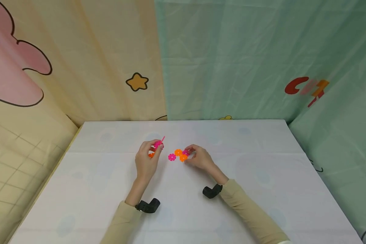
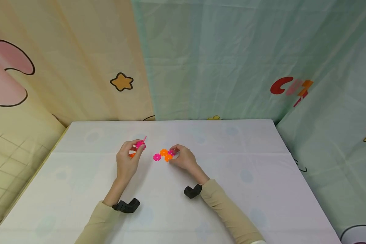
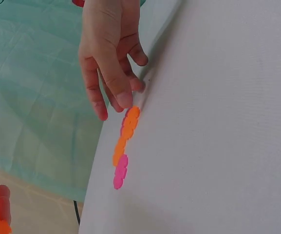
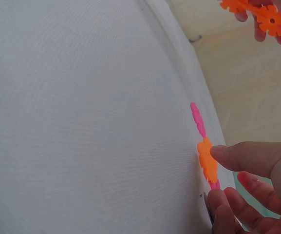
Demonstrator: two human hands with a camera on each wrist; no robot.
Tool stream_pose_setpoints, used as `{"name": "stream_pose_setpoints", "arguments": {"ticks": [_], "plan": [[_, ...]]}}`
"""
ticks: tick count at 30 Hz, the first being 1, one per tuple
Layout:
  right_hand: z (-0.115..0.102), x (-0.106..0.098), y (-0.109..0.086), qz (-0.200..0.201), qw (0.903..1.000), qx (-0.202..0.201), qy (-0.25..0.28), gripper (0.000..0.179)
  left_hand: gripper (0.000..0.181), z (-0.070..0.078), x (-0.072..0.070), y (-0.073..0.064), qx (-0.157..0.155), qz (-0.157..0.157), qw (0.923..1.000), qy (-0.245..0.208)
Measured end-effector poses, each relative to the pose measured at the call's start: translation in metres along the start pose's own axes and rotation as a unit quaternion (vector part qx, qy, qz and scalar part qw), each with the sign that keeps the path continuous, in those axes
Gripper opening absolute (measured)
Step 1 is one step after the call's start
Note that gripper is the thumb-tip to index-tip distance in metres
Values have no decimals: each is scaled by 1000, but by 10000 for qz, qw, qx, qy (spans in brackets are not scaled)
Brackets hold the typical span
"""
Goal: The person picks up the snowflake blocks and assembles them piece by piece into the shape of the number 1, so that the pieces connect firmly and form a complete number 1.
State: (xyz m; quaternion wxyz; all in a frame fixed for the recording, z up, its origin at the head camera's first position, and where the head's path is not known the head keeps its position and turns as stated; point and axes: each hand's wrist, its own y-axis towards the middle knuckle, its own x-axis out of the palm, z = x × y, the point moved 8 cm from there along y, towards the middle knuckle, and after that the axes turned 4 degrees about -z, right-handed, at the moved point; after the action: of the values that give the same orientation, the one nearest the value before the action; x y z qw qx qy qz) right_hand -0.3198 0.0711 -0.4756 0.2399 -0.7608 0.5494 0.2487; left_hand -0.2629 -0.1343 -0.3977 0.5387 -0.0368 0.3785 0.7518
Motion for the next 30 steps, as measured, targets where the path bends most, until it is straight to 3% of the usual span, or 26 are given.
{"name": "stream_pose_setpoints", "arguments": {"ticks": [14, 22, 30], "plan": [[1, 8, 1, -156, 9991, 46, -393, 33, 30, 6, 11, -4, 186, -348, 9992, -76], [1, 9, 1, -56, 9981, 134, -600, 31, 25, 5, 15, -6, 91, -529, 9986, -40], [-1, 9, 0, 109, 9977, 109, -655, 33, 23, 5, 18, -7, 32, -601, 9973, -428]]}}
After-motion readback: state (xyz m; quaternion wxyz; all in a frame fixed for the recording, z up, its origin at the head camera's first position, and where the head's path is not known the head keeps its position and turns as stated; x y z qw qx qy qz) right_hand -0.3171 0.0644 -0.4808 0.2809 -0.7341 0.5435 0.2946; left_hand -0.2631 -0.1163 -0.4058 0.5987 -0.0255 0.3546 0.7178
